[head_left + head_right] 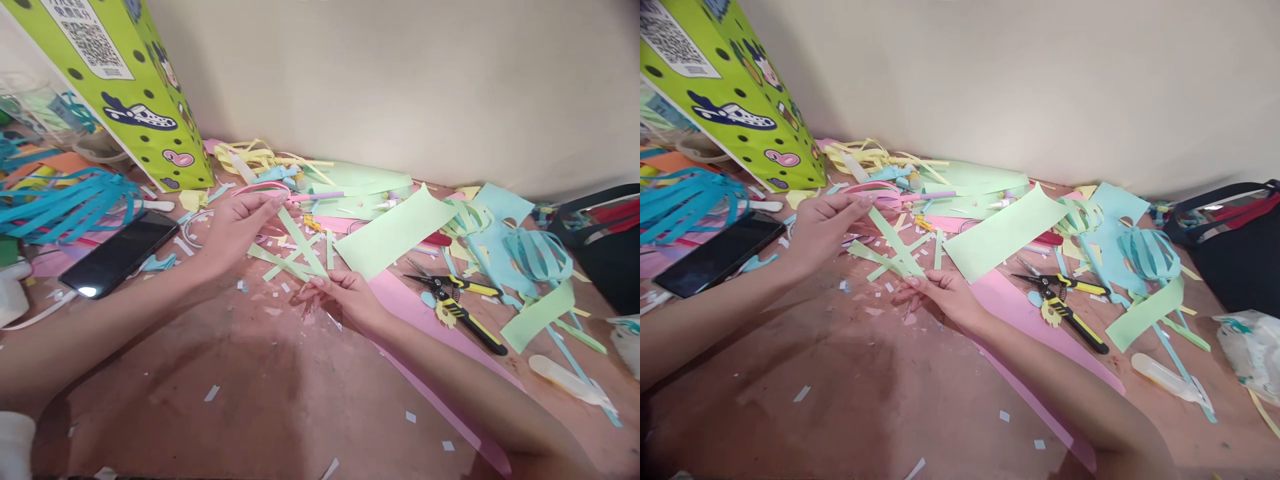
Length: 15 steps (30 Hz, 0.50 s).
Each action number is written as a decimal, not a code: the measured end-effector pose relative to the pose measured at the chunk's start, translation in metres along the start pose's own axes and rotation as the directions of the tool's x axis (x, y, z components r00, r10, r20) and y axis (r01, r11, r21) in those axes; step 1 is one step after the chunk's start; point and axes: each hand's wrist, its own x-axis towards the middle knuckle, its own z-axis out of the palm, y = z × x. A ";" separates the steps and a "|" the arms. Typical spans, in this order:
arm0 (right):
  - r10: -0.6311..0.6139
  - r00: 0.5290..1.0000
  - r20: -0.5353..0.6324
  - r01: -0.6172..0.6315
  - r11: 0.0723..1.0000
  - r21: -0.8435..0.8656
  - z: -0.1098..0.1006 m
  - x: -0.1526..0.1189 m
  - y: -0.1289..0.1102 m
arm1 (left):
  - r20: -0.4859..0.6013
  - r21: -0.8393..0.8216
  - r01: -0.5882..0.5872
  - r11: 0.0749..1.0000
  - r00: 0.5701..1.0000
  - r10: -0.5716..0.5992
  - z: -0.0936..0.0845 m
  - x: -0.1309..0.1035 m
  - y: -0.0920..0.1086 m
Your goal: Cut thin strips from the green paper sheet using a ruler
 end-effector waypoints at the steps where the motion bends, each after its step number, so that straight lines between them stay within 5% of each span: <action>1: 0.001 1.000 -0.006 -0.001 1.000 0.005 0.000 0.000 0.000 | -0.005 -0.034 0.031 0.999 1.000 -0.031 -0.001 0.001 -0.001; 5: 0.000 1.000 -0.026 0.000 1.000 0.005 -0.001 0.001 0.001 | 0.015 -0.123 0.093 0.988 0.996 -0.092 -0.003 0.004 -0.004; 15: -0.007 0.999 -0.032 0.007 1.000 0.019 -0.001 0.000 -0.004 | -0.020 -0.020 0.000 1.000 1.000 -0.001 -0.004 0.003 0.000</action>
